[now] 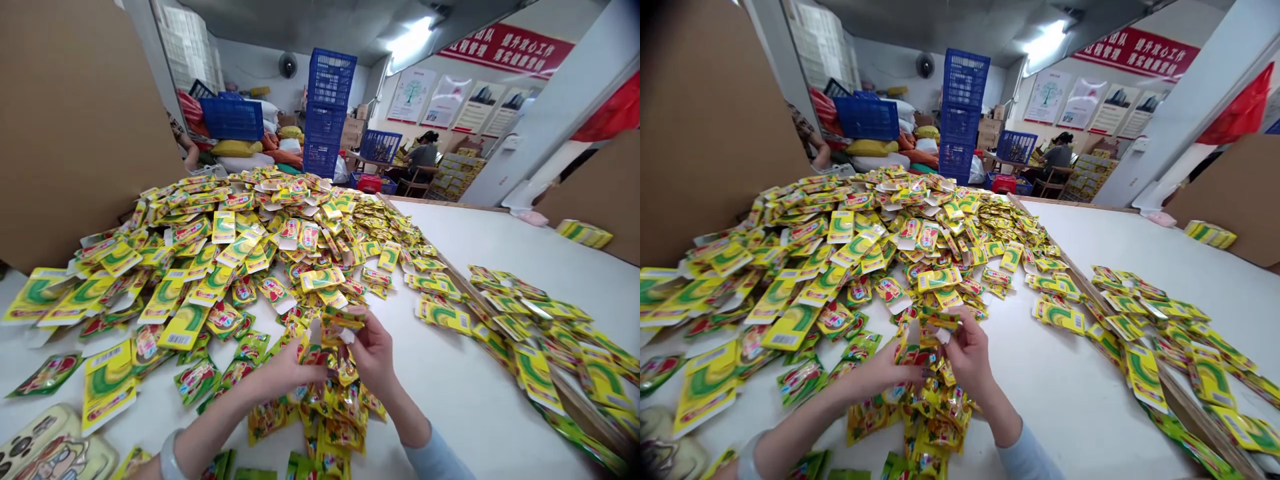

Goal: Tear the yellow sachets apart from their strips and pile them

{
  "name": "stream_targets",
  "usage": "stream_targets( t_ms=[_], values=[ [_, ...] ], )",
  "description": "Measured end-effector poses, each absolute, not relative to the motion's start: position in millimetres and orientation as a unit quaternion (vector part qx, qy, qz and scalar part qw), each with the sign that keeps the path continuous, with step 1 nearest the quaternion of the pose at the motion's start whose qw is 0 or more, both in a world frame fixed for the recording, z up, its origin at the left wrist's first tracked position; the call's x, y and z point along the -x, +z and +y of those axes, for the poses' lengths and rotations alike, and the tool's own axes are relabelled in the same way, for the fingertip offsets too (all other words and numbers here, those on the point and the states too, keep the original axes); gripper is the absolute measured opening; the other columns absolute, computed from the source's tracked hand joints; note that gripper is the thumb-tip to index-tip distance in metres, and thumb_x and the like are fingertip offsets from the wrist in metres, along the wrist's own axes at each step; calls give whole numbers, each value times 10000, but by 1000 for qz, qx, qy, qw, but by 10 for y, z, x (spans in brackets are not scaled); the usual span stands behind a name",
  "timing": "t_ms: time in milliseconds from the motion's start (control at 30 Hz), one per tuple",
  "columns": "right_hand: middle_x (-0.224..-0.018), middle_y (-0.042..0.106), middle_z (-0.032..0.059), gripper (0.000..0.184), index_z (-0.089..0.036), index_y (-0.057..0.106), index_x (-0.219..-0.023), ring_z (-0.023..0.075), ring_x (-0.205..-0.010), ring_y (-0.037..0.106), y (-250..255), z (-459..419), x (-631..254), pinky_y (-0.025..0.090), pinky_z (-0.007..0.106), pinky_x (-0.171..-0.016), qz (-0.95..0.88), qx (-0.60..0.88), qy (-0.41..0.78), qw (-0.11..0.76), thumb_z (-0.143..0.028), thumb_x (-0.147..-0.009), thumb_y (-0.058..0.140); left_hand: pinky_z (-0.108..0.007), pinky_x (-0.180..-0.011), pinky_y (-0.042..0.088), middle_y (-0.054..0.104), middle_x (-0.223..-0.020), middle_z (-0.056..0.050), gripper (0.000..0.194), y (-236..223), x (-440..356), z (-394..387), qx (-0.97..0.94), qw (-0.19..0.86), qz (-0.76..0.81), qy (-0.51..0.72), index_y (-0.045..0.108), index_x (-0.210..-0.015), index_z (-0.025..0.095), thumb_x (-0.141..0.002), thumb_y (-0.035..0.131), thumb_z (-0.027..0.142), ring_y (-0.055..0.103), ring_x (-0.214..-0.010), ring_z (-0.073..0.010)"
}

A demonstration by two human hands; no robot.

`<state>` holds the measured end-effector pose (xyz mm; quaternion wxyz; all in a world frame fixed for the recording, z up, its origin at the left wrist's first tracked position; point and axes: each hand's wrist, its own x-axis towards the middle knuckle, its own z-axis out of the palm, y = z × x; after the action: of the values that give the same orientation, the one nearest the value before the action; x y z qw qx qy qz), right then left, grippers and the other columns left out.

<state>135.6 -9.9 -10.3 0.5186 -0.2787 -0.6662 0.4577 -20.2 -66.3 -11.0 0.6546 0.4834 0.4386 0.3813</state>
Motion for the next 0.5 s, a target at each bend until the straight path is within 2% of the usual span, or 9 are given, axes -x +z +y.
stream_targets(
  t_ms=[100, 167, 233, 300, 400, 500],
  values=[
    [-934, 521, 43, 240, -216, 556, -924, 169, -848, 538, -75, -134, -1356, 470, 292, -694, -774, 245, 340, 474, -60, -748, 509, -278, -628, 426, 563, -662, 36, 265, -89, 154, -695, -447, 675, 439, 389, 542, -841, 156, -618, 651, 246, 516, -611, -128],
    [-883, 521, 42, 226, -196, 554, -873, 166, -826, 518, -15, -111, -1389, 443, 285, -692, -820, 238, 316, 414, -32, -744, 468, -299, -701, 437, 598, -739, 17, 312, -80, 188, -690, -469, 654, 439, 400, 546, -896, 158, -616, 658, 238, 546, -703, -156],
    [-794, 507, 24, 156, -186, 527, -765, 152, -743, 496, 65, -81, -1437, 412, 263, -636, -842, 253, 322, 353, -46, -760, 457, -320, -837, 411, 626, -892, -6, 401, -83, 227, -677, -511, 614, 446, 404, 541, -989, 166, -612, 669, 216, 550, -872, -188],
    [-712, 472, 1, 149, -187, 485, -675, 141, -680, 464, 144, -66, -1487, 374, 247, -588, -854, 275, 327, 297, -79, -776, 468, -327, -903, 380, 625, -1002, -22, 454, -101, 244, -667, -541, 580, 470, 387, 531, -1055, 166, -621, 659, 202, 531, -963, -206],
    [-711, 462, -4, 171, -188, 484, -659, 135, -679, 458, 226, -93, -1537, 358, 238, -584, -868, 292, 324, 237, -66, -774, 450, -315, -798, 435, 643, -923, -13, 371, -140, 220, -676, -564, 563, 497, 344, 551, -1026, 163, -662, 602, 210, 558, -843, -196],
    [-792, 482, 12, 205, -190, 538, -717, 138, -738, 485, 252, -148, -1550, 387, 248, -648, -889, 280, 312, 184, -21, -739, 424, -281, -696, 440, 622, -830, 20, 300, -163, 181, -698, -600, 536, 501, 320, 570, -967, 188, -668, 554, 172, 535, -743, -168]
  ],
)
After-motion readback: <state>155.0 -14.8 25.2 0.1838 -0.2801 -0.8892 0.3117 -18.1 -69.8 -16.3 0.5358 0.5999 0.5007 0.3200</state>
